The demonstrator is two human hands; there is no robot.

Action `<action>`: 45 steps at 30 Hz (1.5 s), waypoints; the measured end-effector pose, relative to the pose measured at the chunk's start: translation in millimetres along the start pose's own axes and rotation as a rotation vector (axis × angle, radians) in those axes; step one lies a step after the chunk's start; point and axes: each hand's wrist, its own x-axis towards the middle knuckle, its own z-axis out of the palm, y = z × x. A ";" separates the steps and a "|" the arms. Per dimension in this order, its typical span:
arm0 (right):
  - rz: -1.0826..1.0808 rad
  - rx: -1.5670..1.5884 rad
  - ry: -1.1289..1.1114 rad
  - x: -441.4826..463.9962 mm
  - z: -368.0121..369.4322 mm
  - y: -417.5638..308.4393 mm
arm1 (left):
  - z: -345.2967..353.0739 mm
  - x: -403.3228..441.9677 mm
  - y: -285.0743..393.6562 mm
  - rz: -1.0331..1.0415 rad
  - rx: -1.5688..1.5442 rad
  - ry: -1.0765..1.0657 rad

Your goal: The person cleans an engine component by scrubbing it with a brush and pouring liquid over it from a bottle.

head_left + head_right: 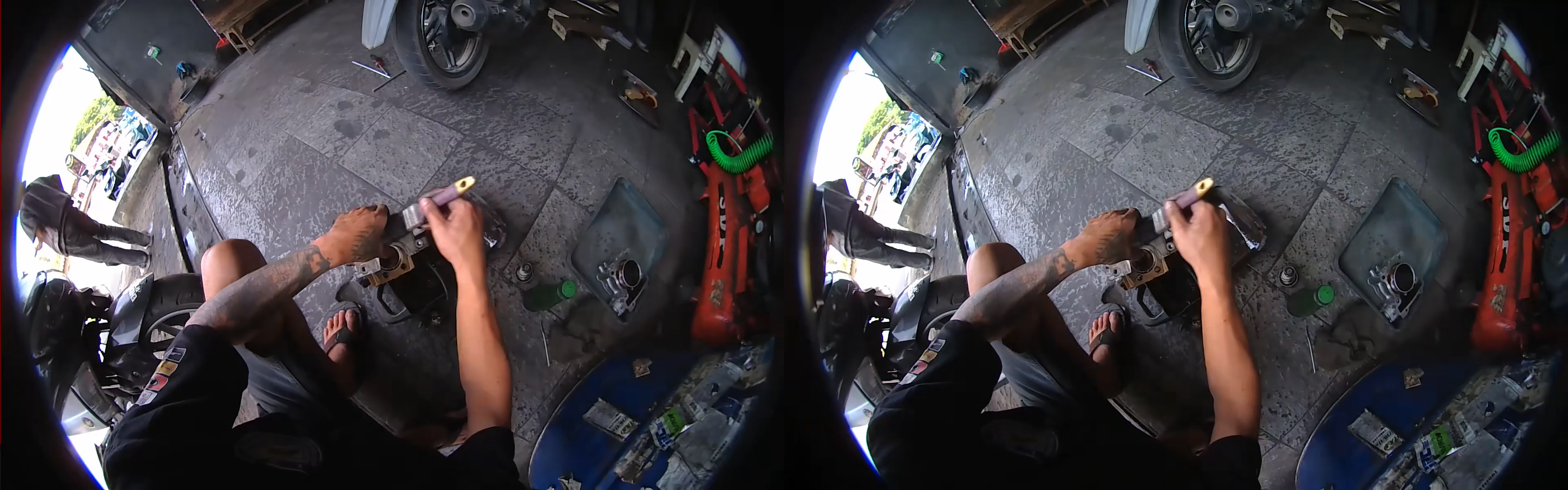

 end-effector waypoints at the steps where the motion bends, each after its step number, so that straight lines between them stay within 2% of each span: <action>1: 0.078 0.006 0.064 4.0 -14.8 11.6 | -1.8 -3.8 -1.0 -0.010 -0.017 0.001; 2: 0.164 0.012 0.130 5.2 -30.7 24.2 | -1.5 -7.9 -1.7 -0.018 -0.033 -0.008; 4: 0.058 0.171 0.147 -3.2 -27.8 2.9 | -0.3 -7.5 -0.6 -0.016 -0.022 0.002; 6: 0.015 0.174 0.053 -8.5 -12.9 -16.8 | 2.0 -6.2 4.5 -0.002 -0.005 0.010; 8: 0.018 -0.117 0.015 -3.4 0.0 -9.7 | -1.0 -4.9 7.7 -0.004 -0.003 0.004; 10: 0.169 0.087 0.113 1.8 -14.1 20.2 | 2.9 -5.1 4.3 0.004 -0.016 0.009; 11: 0.143 -0.007 0.133 5.0 -25.2 14.7 | 0.9 -4.7 5.0 0.011 -0.039 0.012; 12: 0.167 0.122 0.158 0.9 -30.2 10.9 | 0.1 -5.4 4.5 0.006 -0.044 0.006; 14: 0.032 0.291 0.131 -8.7 -23.5 -1.8 | -2.2 -4.2 7.7 -0.059 -0.084 -0.008; 16: 0.029 0.040 0.062 -11.9 -7.7 -3.0 | -4.1 -1.8 12.1 -0.058 -0.068 -0.031; 18: 0.117 0.238 0.114 -9.5 -9.4 29.7 | -5.1 -1.2 9.9 -0.066 -0.043 -0.039; 19: 0.211 0.218 0.181 -9.4 -21.1 43.2 | -0.6 -0.5 5.7 -0.050 -0.061 -0.002; 20: 0.208 0.054 0.207 -9.9 -33.5 42.5 | 0.4 -0.9 4.1 -0.034 -0.081 0.032; 22: 0.150 0.196 0.236 -19.1 -36.4 26.8 | -1.3 0.1 2.2 -0.052 -0.097 0.014; 24: 0.021 0.410 0.104 -28.4 -27.1 1.7 | -2.4 2.3 8.4 -0.059 -0.119 0.006; 26: 0.069 0.269 0.059 -30.4 -17.1 7.4 | -6.8 3.7 11.7 -0.060 -0.092 0.006; 28: 0.208 0.613 0.190 -27.5 -23.9 55.6 | -4.1 2.9 10.0 -0.051 -0.084 0.044; 30: 0.226 0.516 0.222 -28.7 -41.0 74.7 | -4.2 5.5 8.1 -0.045 -0.080 0.073; 32: 0.132 0.596 0.282 -36.0 -41.7 48.8 | -3.4 9.0 5.9 -0.077 -0.104 0.043; 34: 0.052 0.712 0.216 -38.7 -29.5 34.7 | -4.7 11.2 8.4 -0.081 -0.118 0.035; 36: 0.048 0.642 0.195 -38.5 -22.0 51.9 | -7.4 11.3 9.3 -0.089 -0.122 0.042; 39: 0.234 0.625 0.366 -37.3 -36.9 69.0 | -4.1 18.5 3.2 -0.110 -0.186 0.071; 41: 0.219 0.714 0.425 -40.0 -40.5 59.6 | 7.6 22.7 -2.4 -0.116 -0.268 0.125; 45: 0.219 0.790 0.525 -36.7 -43.8 55.8 | 1.2 33.9 3.8 -0.125 -0.255 0.058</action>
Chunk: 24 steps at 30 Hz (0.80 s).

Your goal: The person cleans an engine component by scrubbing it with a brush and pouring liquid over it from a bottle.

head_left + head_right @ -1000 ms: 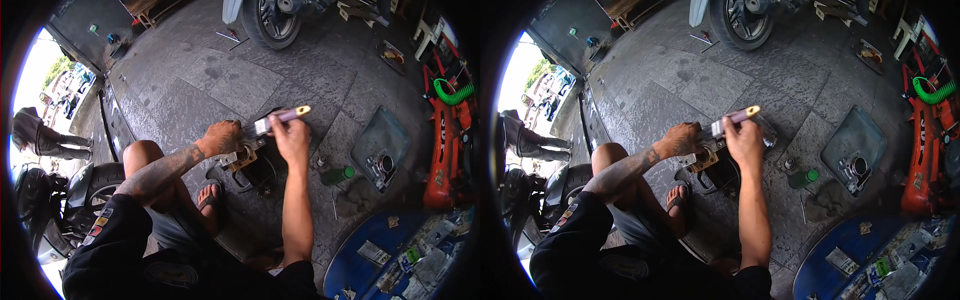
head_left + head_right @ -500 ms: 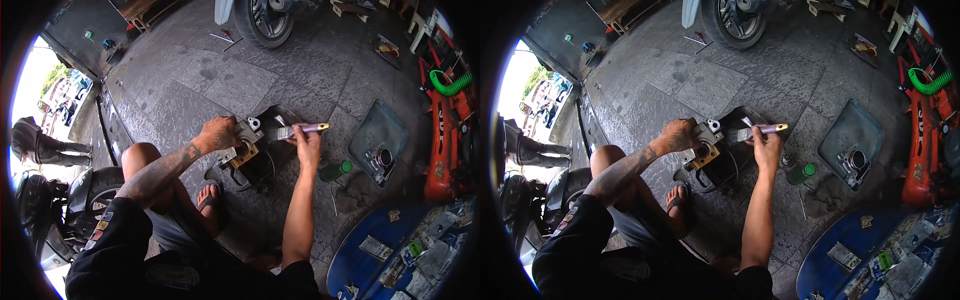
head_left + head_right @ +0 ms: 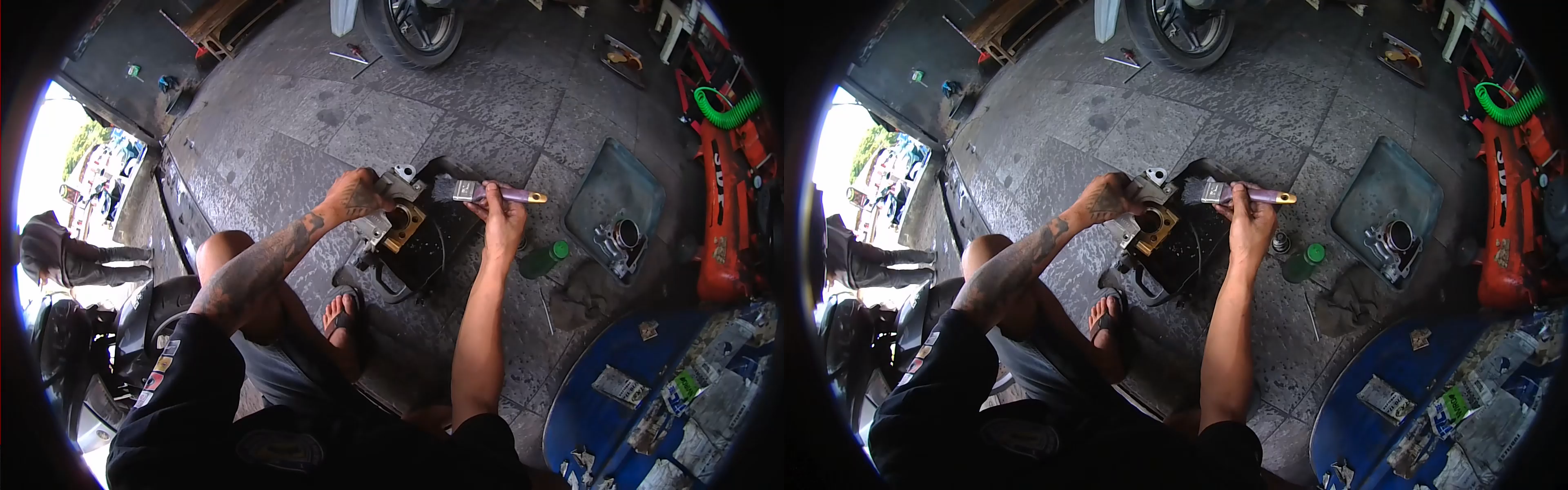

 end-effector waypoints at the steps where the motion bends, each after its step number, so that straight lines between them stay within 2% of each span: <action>1: -0.013 0.003 0.006 4.0 -3.6 1.9 | 0.5 6.0 0.4 0.014 0.003 0.004; 4: 0.001 -0.168 0.045 10.1 -17.2 11.4 | 4.2 12.7 8.6 0.064 0.039 0.005; 7: -0.018 -0.226 0.096 14.4 -36.6 21.6 | -9.7 13.3 33.5 0.029 0.048 -0.083; 11: -0.013 -0.211 0.129 11.0 -45.7 38.2 | -25.7 22.0 49.6 0.108 0.064 -0.104; 14: -0.005 -0.176 0.141 13.6 -44.6 46.5 | -36.4 42.8 57.4 -0.072 0.027 -0.294; 19: -0.033 -0.080 0.164 16.4 -43.6 31.8 | -47.8 33.7 68.1 -0.169 -0.197 -0.281; 21: -0.064 -0.098 0.148 21.0 -41.3 29.0 | -34.3 35.2 63.8 -0.181 -0.312 -0.216; 24: -0.114 -0.250 0.101 15.7 -28.4 21.5 | -4.9 43.4 48.7 -0.197 -0.333 -0.260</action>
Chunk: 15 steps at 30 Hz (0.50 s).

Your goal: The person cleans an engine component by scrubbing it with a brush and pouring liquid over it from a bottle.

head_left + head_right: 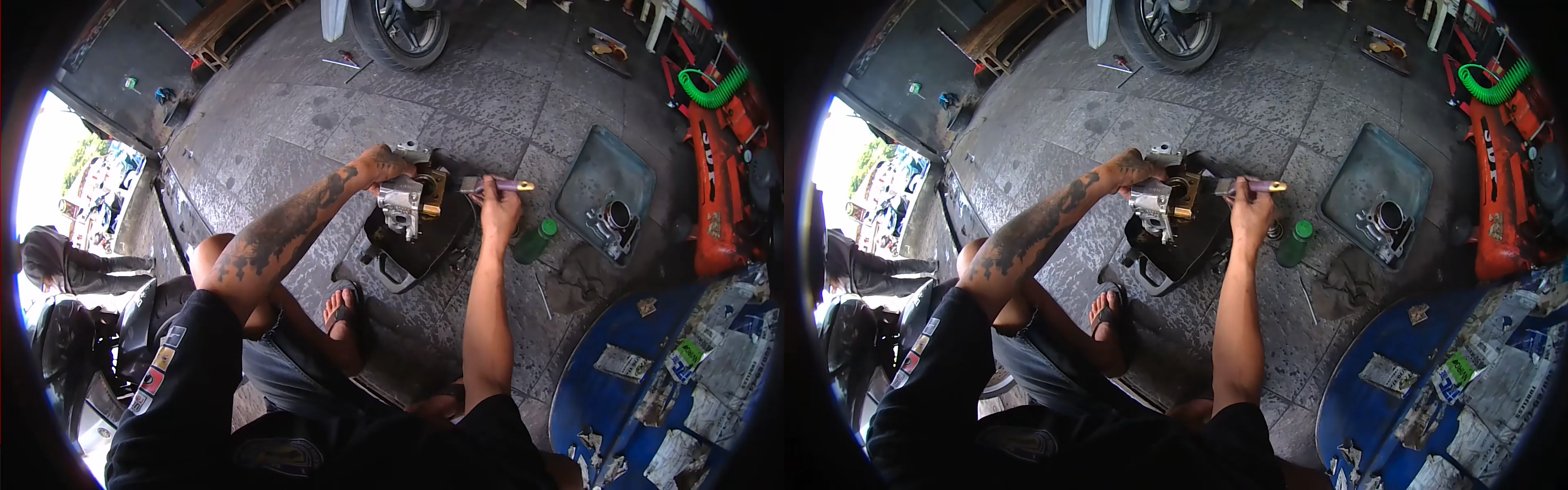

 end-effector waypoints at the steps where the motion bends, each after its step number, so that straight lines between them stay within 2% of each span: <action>1: -0.030 -0.060 -0.015 -2.5 3.2 -4.1 | 8.5 2.9 -5.4 -0.025 -0.029 -0.020; 3: -0.020 -0.288 -0.022 -1.8 4.9 -2.9 | 25.1 -4.2 -8.7 -0.056 -0.039 -0.004; 6: -0.064 -0.283 -0.021 -12.2 3.0 -7.8 | 43.2 14.3 -32.6 -0.115 -0.231 -0.019; 9: 0.059 -0.371 -0.008 -34.3 -3.4 -32.8 | 53.8 20.4 -38.8 -0.145 -0.325 -0.025; 11: 0.035 -0.550 -0.043 -46.8 -6.4 -36.2 | 58.8 36.6 -40.6 -0.177 -0.323 -0.062; 15: -0.050 -0.542 -0.024 -46.3 -13.4 -27.3 | 50.7 59.8 -40.1 -0.166 -0.265 -0.214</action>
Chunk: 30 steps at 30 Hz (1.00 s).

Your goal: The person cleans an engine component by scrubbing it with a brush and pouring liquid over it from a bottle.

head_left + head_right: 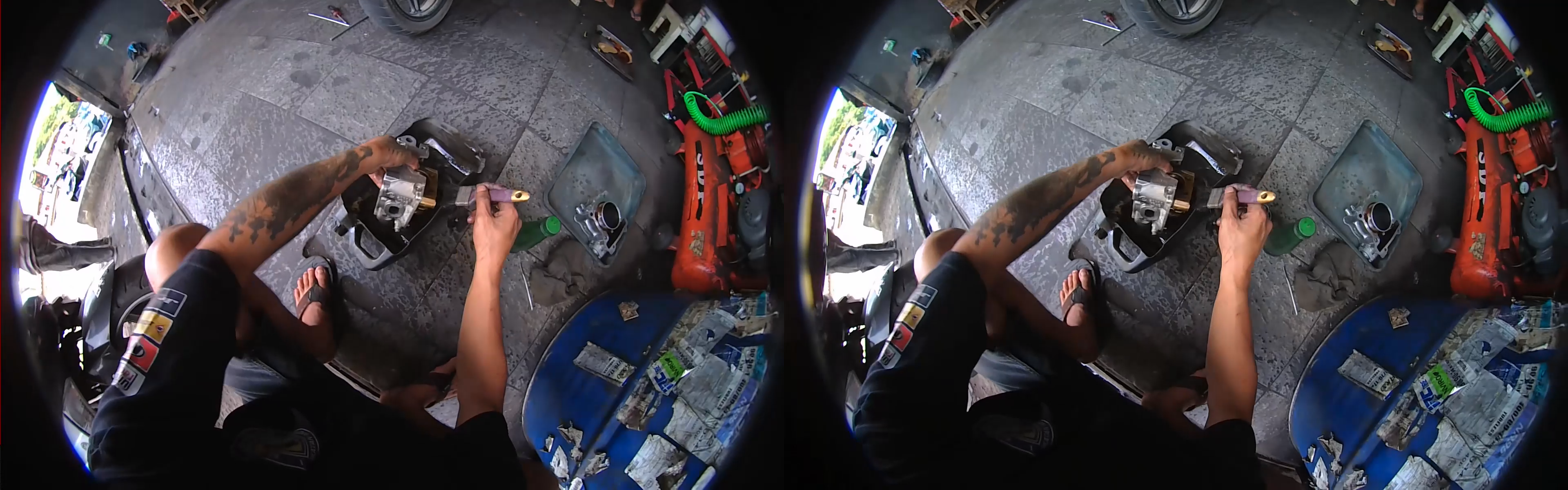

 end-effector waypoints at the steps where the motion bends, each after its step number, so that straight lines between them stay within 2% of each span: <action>1: -0.016 0.022 -0.025 1.4 -2.0 -6.2 | -2.9 -3.1 3.9 0.018 0.146 -0.029; 4: -0.017 0.037 0.069 10.0 -2.0 -30.9 | -1.0 -26.5 10.2 0.066 0.510 -0.096; 6: -0.030 0.079 0.043 22.5 5.2 -37.1 | 3.3 -41.1 6.6 0.098 0.539 -0.066; 8: -0.132 -0.196 0.015 38.3 18.5 -36.4 | 4.8 -44.1 4.3 0.103 0.553 -0.078; 9: -0.023 -0.357 -0.050 45.5 23.9 -43.0 | 5.5 -44.2 3.0 0.108 0.569 -0.090; 10: -0.028 -0.363 -0.053 55.2 32.5 -37.1 | 8.1 -39.6 -2.0 0.110 0.561 -0.091; 12: -0.096 -0.426 -0.158 73.4 52.9 -5.1 | 15.7 -31.9 -13.7 0.239 0.782 0.197; 14: -0.126 -0.466 -0.212 82.6 70.2 15.5 | 16.0 -42.2 -12.4 0.196 0.760 0.178; 16: -0.142 -0.470 -0.319 94.0 88.0 24.1 | 18.6 -43.9 -20.3 0.545 0.855 0.381; 18: -0.169 -0.446 -0.302 97.4 100.6 23.2 | 17.3 -38.8 -31.4 0.756 0.831 0.440; 20: -0.124 -0.511 -0.276 95.0 109.4 11.7 | 11.5 -31.8 -39.2 1.009 0.793 0.407; 21: -0.137 -0.508 -0.316 97.2 113.2 18.3 | 9.0 -24.8 -40.7 1.013 0.785 0.398; 23: -0.157 -0.572 -0.304 101.6 110.8 33.5 | 4.6 -8.1 -43.9 1.174 0.820 0.223; 24: -0.190 -0.623 -0.298 102.5 109.0 39.1 | 3.2 -2.1 -43.3 1.164 0.803 0.212; 27: -0.159 -0.594 -0.212 104.3 84.2 21.1 | -1.6 30.5 -42.4 1.405 0.586 0.053; 28: -0.083 -0.537 -0.228 98.7 68.7 9.7 | -1.3 41.0 -42.1 1.420 0.557 -0.010; 30: -0.168 -0.359 -0.153 69.7 37.2 -13.4 | -0.6 58.5 -39.4 1.328 0.530 -0.170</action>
